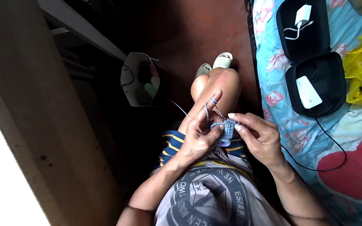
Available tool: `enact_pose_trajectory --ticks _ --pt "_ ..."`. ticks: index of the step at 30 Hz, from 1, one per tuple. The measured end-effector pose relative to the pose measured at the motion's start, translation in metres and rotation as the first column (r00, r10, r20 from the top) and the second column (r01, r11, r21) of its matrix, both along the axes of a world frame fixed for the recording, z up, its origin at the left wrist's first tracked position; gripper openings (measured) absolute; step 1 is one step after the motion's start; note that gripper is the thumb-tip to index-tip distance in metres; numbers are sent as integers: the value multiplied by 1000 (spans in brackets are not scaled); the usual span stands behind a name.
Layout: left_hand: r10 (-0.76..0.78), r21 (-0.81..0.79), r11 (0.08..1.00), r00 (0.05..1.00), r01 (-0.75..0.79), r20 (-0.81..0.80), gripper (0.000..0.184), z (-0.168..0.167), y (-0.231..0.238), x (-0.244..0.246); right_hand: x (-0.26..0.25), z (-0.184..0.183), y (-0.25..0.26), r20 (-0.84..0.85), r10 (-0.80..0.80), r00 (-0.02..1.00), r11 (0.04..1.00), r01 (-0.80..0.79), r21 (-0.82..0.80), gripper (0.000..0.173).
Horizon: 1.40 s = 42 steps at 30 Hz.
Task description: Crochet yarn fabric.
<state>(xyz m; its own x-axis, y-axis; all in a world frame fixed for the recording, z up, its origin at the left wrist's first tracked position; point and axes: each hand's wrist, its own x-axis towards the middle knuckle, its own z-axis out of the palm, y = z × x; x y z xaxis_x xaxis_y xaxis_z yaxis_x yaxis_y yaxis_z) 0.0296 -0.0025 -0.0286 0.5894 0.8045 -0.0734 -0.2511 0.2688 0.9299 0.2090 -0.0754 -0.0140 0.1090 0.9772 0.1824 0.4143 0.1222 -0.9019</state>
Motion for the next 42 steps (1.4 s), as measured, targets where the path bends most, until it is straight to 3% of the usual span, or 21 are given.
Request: enact_pose_trajectory --ticks 3,5,9,13,22,29,38,40,42 --pt "65 26 998 998 -65 12 71 1 -4 4 -4 4 2 -376 -74 924 978 -7 -209 30" --pt "100 -4 995 995 -100 -4 66 2 -2 4 -2 1 3 -417 -71 906 975 -25 -220 31" --pt "138 -72 987 988 -142 -62 62 3 3 3 10 -7 4 -29 13 999 998 -15 -64 27" --pt "154 -115 980 986 -160 -57 62 6 8 5 23 -9 7 292 51 955 997 -63 34 33" --pt "170 -189 965 982 -183 -84 58 3 8 6 31 0 8 593 111 798 984 -170 45 43" --pt "196 -128 969 974 -210 -116 56 3 5 7 22 -1 3 646 50 762 989 -130 76 41" --pt "151 -227 959 985 -168 -90 61 3 3 5 18 -10 -2 509 32 860 992 -91 91 40" --pt "161 -103 979 976 -177 -143 63 4 0 6 17 -11 -2 444 34 895 994 -75 76 38" --pt "210 157 970 962 -184 -173 62 1 -6 7 12 -11 -4 328 22 944 997 -43 59 35"
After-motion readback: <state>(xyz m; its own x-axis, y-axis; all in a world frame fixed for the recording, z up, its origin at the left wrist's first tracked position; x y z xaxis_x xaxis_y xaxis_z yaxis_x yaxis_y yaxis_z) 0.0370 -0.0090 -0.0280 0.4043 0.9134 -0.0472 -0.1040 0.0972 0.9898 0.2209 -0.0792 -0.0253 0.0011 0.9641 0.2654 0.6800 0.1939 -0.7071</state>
